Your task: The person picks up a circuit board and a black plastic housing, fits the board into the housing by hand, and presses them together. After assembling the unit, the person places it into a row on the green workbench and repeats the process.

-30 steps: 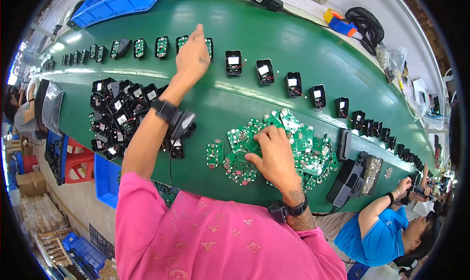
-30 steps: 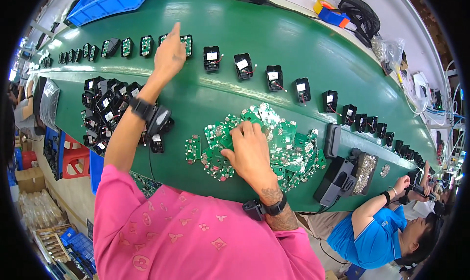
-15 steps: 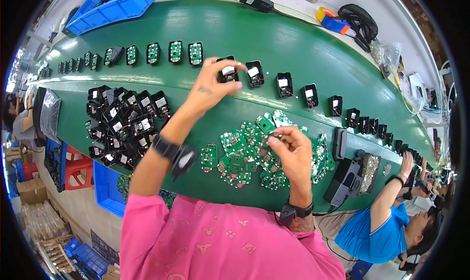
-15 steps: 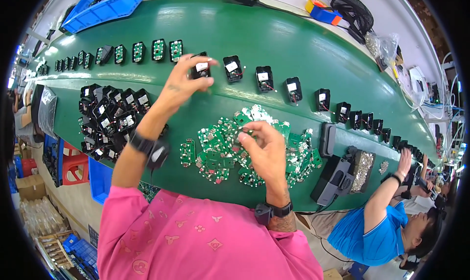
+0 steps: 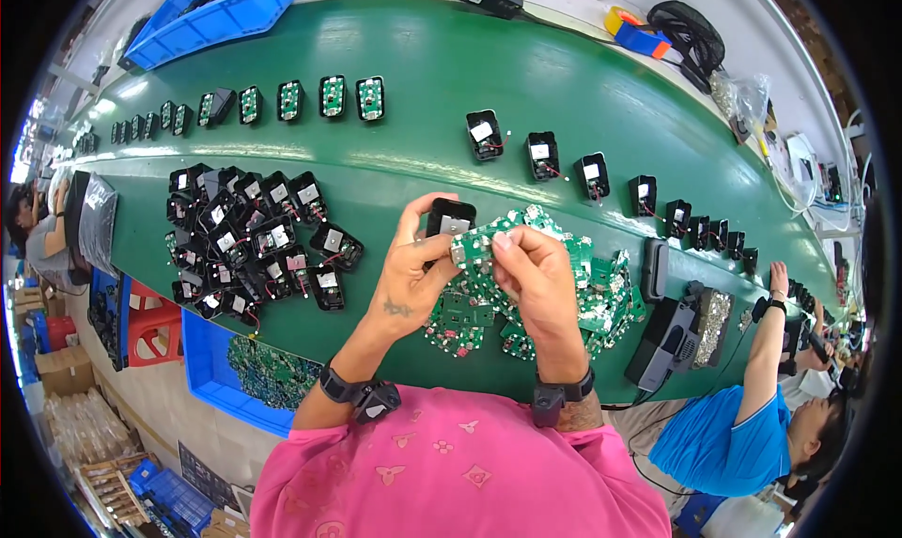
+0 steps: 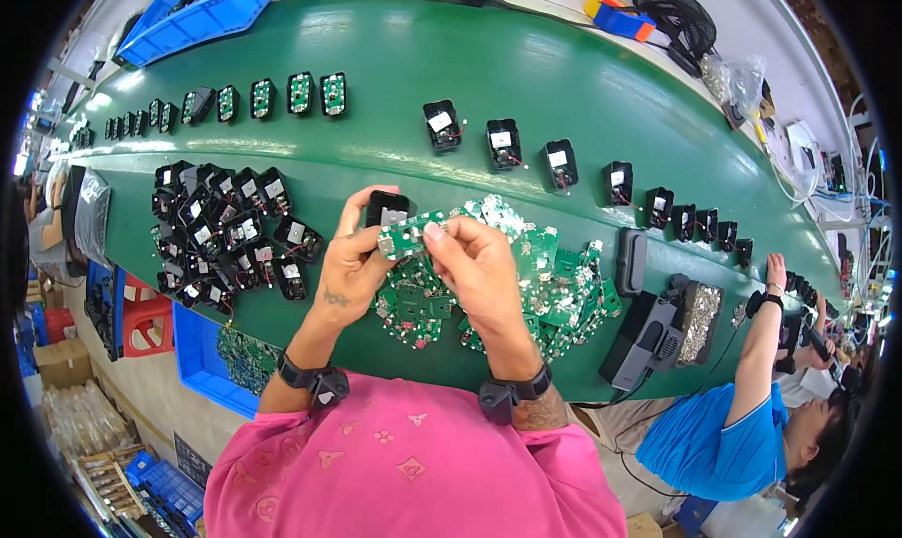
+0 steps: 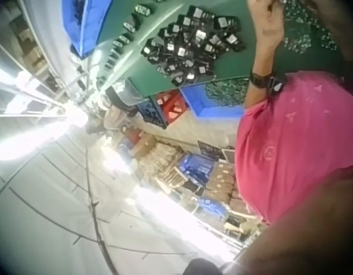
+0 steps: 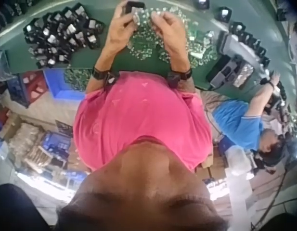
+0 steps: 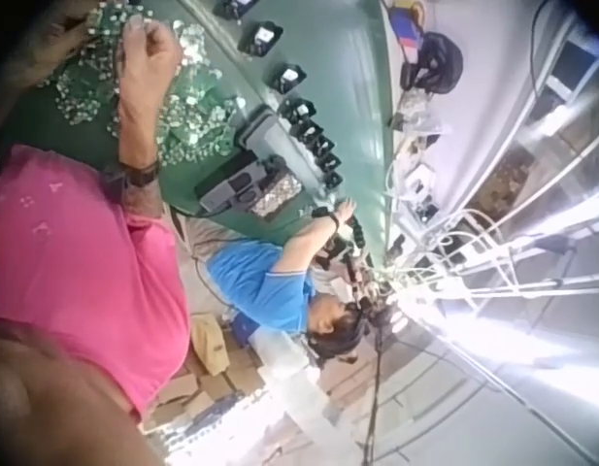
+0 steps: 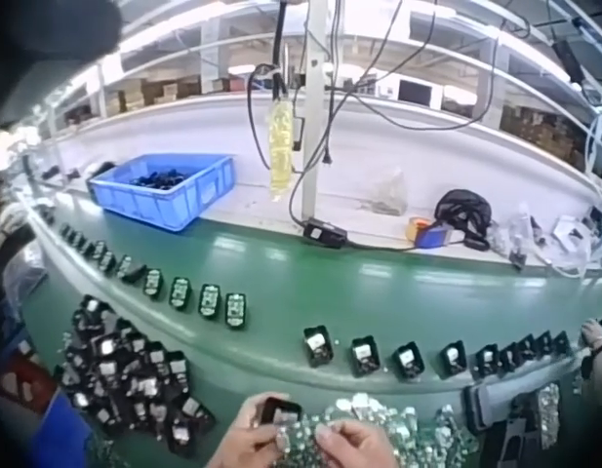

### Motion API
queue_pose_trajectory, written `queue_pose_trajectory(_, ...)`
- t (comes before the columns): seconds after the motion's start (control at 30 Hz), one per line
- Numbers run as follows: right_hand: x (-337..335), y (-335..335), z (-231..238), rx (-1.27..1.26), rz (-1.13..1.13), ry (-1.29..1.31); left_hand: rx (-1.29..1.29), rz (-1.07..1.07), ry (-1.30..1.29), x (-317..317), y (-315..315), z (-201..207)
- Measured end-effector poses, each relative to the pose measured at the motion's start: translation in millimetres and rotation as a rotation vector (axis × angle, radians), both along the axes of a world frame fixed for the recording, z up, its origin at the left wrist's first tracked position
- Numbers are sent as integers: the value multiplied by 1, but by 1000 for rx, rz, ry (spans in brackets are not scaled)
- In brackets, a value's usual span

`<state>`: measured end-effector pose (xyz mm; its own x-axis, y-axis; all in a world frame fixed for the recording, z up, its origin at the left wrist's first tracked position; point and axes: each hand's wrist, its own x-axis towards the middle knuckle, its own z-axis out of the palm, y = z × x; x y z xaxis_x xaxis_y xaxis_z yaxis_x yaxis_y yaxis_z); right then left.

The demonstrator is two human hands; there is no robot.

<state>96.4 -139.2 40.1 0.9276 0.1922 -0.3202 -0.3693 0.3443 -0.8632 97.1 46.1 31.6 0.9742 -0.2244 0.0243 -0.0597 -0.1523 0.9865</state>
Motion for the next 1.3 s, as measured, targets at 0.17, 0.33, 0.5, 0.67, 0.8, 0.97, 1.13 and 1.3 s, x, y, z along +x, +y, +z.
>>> queue_pose_trajectory(0.17,-3,4,-6,-161,54,-81,60,27,-141,2,4,-2)
queue_pose_trajectory(0.33,-8,3,-13,-403,31,-164,-113,3,84,-3,-5,15)
queue_pose_trajectory(0.5,-9,4,-5,-566,75,-237,-381,2,285,-4,-1,8)
queue_pose_trajectory(0.67,-12,12,-1,-596,-21,-238,-421,23,340,-3,4,11)
queue_pose_trajectory(0.8,-9,10,-5,-587,-115,-564,-482,64,444,-7,0,26)
queue_pose_trajectory(0.97,-7,14,-15,-378,-61,-558,-386,-14,308,-10,-1,12)
queue_pose_trajectory(1.13,-17,26,-4,-909,-240,-771,-394,124,205,-15,-8,12)
queue_pose_trajectory(1.3,-17,32,0,-899,-284,-915,-236,279,7,-21,-14,22)
